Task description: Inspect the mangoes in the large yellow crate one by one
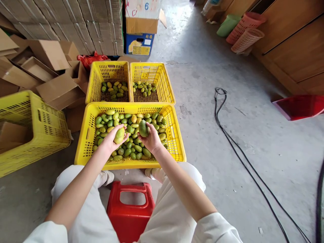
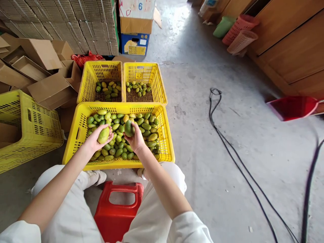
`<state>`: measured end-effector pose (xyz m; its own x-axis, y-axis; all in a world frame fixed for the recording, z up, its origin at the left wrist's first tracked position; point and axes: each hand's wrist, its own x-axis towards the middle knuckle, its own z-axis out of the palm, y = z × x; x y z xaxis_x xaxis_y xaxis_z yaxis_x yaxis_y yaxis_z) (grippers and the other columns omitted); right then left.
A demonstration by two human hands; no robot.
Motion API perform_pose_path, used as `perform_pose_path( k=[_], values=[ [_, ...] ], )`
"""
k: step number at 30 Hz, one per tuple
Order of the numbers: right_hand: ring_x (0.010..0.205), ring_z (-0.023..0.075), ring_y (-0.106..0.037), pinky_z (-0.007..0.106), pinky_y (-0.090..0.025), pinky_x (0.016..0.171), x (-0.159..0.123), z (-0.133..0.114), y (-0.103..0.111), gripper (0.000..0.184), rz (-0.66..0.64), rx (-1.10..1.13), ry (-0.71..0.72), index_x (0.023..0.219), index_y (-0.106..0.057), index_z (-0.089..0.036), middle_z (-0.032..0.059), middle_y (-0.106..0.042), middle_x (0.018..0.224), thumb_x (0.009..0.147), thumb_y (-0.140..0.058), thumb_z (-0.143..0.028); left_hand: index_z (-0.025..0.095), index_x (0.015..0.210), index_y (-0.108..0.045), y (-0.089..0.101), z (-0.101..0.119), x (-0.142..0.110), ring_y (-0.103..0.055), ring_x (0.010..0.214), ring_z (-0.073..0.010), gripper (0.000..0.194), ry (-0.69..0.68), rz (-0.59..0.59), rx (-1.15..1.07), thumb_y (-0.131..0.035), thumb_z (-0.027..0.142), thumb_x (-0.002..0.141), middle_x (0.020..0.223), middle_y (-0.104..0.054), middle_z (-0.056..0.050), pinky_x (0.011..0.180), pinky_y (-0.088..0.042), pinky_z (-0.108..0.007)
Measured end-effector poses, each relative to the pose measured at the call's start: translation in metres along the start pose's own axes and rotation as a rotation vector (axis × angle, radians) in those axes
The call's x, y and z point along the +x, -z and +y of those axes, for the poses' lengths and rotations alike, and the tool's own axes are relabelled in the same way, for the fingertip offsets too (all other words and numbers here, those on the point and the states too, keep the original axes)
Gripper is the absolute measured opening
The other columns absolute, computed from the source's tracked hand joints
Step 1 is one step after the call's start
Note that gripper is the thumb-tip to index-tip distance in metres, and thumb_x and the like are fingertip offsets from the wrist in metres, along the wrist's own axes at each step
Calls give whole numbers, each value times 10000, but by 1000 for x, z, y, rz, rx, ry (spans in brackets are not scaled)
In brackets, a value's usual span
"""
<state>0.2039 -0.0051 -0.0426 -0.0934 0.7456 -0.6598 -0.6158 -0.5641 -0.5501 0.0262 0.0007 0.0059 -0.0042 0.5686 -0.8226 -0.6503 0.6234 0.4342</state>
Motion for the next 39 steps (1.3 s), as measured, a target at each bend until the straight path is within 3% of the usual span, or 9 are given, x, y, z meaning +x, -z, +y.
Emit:
perform_pose_path(
  k=[5,10,15,20,25,30,34,39],
  values=[
    [707,209,-680,284,-540,531,5,2,0,186,-18,6,-33,1017,-686,-287,27,-726,831,979,-687,-469,136,906,-735,-4,1,-3,-654,619,-117,229,28,8,29,-653,227,1099,702,-660,-19,646,-640,-240],
    [803,237,-735,297,-534,544,9,5,-2,238,28,-24,-75,1034,-710,-256,77,-801,904,1047,-532,-414,161,967,-724,-3,4,-2,-634,571,-103,256,15,56,-89,-572,273,1141,713,-664,-3,544,-567,-184],
    [913,244,-760,325,-583,628,6,7,-4,176,56,-36,17,989,-666,-303,21,-765,911,963,-735,-462,169,905,-653,2,6,2,-592,553,-74,119,17,3,-84,-693,145,1015,719,-644,4,492,-486,-129],
    [897,208,-763,275,-564,653,1,5,-5,262,-17,-24,34,999,-673,-298,-19,-741,875,897,-852,-460,175,900,-650,6,5,7,-668,692,-110,180,-75,-35,-50,-736,25,852,825,-693,-22,641,-588,-190],
    [935,221,-783,271,-542,611,-2,1,-5,313,-36,-38,-40,1027,-699,-270,33,-813,932,1055,-590,-562,178,922,-670,3,6,8,-636,693,-116,107,-76,20,0,-758,120,939,844,-680,-25,637,-564,-212],
    [925,221,-781,247,-504,544,-3,0,-10,302,-25,-26,-24,1109,-702,-268,41,-829,934,1094,-537,-520,167,968,-696,0,9,5,-622,629,-114,155,-3,-28,2,-604,228,1077,782,-656,-35,577,-548,-186],
    [852,223,-790,262,-532,531,0,2,-10,247,5,-14,15,1171,-666,-289,26,-803,945,1073,-613,-509,153,987,-707,2,10,5,-558,506,-98,172,21,-51,56,-562,208,1062,747,-664,-42,426,-425,-147],
    [811,216,-772,265,-546,560,1,2,-5,373,-89,-51,-45,1087,-681,-279,27,-766,908,964,-780,-616,152,945,-685,4,12,6,-505,455,-98,258,29,-139,126,-560,329,1084,692,-630,-45,350,-288,-142]
  ],
)
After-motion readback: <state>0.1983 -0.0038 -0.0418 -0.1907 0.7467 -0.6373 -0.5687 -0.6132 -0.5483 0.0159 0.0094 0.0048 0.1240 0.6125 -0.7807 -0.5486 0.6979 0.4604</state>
